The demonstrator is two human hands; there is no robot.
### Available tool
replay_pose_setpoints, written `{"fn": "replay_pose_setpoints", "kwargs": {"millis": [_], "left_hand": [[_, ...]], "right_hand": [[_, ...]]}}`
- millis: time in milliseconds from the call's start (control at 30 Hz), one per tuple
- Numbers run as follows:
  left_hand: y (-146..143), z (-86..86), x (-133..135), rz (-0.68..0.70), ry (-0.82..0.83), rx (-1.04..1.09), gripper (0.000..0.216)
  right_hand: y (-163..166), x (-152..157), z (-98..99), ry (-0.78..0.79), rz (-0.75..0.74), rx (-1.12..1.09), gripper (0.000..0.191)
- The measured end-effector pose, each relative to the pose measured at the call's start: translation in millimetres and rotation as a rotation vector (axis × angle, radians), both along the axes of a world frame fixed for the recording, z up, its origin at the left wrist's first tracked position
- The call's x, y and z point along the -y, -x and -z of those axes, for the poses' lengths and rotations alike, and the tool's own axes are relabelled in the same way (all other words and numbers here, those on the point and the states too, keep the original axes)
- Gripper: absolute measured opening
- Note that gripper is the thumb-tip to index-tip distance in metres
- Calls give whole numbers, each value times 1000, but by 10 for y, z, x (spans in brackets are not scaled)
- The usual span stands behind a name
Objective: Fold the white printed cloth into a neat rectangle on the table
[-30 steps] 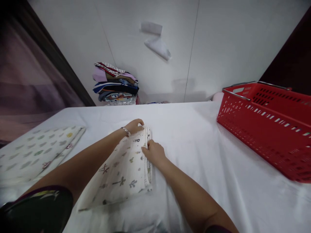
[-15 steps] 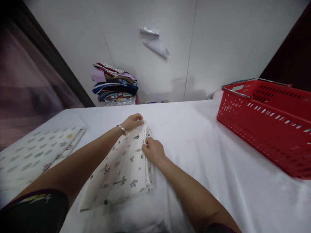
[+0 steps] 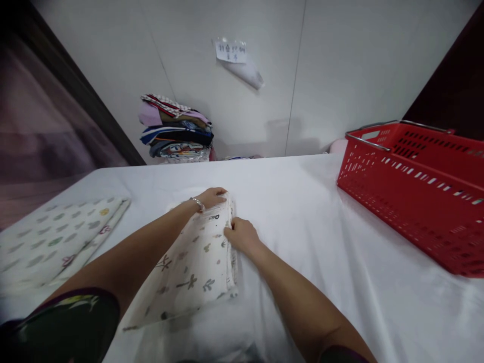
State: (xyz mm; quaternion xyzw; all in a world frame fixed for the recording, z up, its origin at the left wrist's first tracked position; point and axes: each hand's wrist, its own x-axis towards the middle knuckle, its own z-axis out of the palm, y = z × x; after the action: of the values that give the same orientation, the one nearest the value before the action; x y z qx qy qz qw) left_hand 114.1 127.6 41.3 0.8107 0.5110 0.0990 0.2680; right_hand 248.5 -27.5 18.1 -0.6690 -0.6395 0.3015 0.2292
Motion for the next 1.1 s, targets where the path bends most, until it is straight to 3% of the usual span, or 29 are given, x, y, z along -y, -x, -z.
{"fn": "replay_pose_setpoints", "kwargs": {"millis": [200,400,633,833,1100], "left_hand": [[-30,-75,3,37,-42,-67,45],[-13,-204,26,60,-31,-106,29],[-222,-251,16,74,59,-147,33],[-270,-142,30,37,97,-169,35],[-118,-155,21,15,24,-82,25]], "right_hand": [[78,91,-65,-80,-60,235,21],[114,103,-46,-186,-107,216,17],[-55,-37,-3,-1,1,-133,11],[-100,-45,30,93,18,-114,22],[-27,28,-55,34,3,6,28]]}}
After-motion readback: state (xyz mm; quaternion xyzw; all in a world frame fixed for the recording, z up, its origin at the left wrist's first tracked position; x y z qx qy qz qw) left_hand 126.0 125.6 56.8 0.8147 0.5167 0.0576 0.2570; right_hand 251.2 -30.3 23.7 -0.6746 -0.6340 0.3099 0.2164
